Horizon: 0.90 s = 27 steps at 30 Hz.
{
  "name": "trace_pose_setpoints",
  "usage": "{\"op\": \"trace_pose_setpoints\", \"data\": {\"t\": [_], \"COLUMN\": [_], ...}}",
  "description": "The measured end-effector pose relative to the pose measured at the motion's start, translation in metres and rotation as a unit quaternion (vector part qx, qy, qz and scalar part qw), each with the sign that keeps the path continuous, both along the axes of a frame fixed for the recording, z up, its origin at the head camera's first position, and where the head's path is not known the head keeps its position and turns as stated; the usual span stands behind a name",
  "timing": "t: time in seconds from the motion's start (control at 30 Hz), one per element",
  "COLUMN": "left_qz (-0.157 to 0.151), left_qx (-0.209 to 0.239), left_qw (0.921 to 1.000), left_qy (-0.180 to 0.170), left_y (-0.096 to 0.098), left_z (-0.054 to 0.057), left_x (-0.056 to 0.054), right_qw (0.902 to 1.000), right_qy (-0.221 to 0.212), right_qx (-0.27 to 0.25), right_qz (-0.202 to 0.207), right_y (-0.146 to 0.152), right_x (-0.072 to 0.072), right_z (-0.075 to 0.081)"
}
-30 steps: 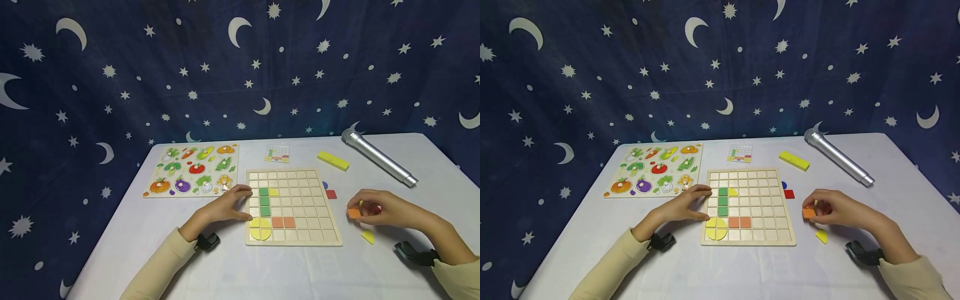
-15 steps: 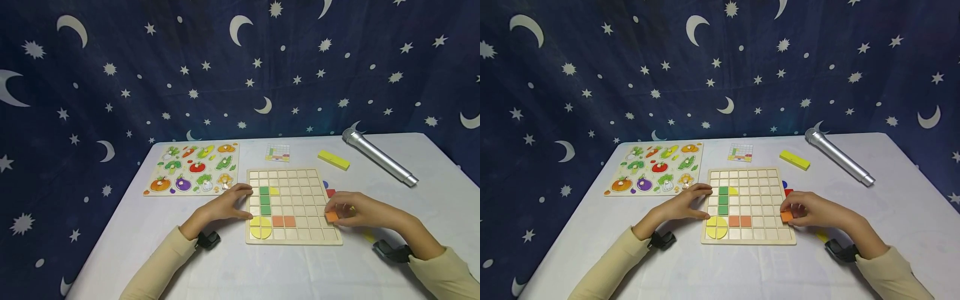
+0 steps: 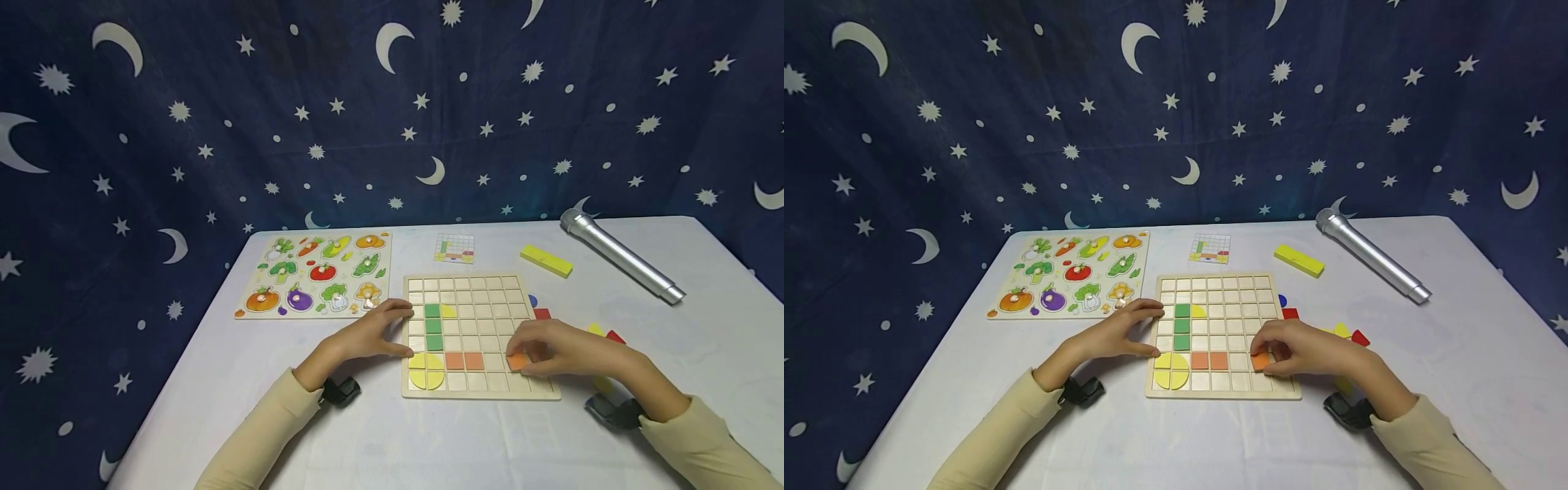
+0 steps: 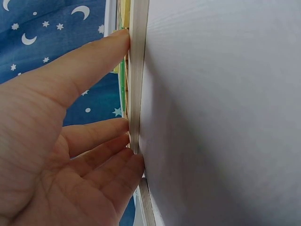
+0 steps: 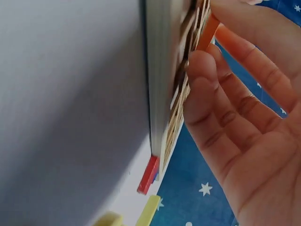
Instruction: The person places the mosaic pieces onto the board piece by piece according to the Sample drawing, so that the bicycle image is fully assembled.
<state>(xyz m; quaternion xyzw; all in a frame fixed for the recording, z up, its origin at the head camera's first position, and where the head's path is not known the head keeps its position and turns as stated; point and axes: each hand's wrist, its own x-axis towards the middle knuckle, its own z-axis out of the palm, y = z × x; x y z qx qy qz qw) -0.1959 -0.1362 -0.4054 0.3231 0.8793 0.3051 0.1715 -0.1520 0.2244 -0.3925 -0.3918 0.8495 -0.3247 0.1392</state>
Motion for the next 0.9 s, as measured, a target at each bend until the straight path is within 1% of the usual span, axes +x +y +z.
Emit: {"op": "trace_pose_setpoints", "data": {"t": [0.1, 0.3, 0.4, 0.6, 0.73, 0.9], "left_qz": [0.001, 0.001, 0.0, 0.001, 0.002, 0.0], "left_qx": [0.0, 0.001, 0.002, 0.003, 0.002, 0.001], "left_qw": [1.0, 1.0, 1.0, 1.0, 1.0, 1.0], "left_qy": [0.0, 0.001, 0.003, 0.004, 0.005, 0.009], "left_y": [0.0, 0.0, 0.0, 0.0, 0.001, 0.001], "left_z": [0.0, 0.0, 0.0, 0.0, 0.0, 0.0], "left_x": [0.0, 0.0, 0.001, 0.001, 0.001, 0.0], "right_qw": [0.9999, 0.9997, 0.9992, 0.9968, 0.9971, 0.9978], "right_qy": [-0.003, 0.01, 0.019, 0.031, 0.035, 0.03], "right_qx": [0.01, 0.016, 0.03, 0.061, 0.056, 0.049], "right_qz": [-0.006, -0.012, -0.017, -0.042, -0.037, -0.034], "right_y": [-0.005, -0.013, -0.02, -0.034, -0.04, -0.044], "right_x": [0.001, 0.002, 0.003, 0.003, 0.003, 0.003], "right_z": [0.0, -0.001, 0.0, 0.002, 0.002, 0.002]}}
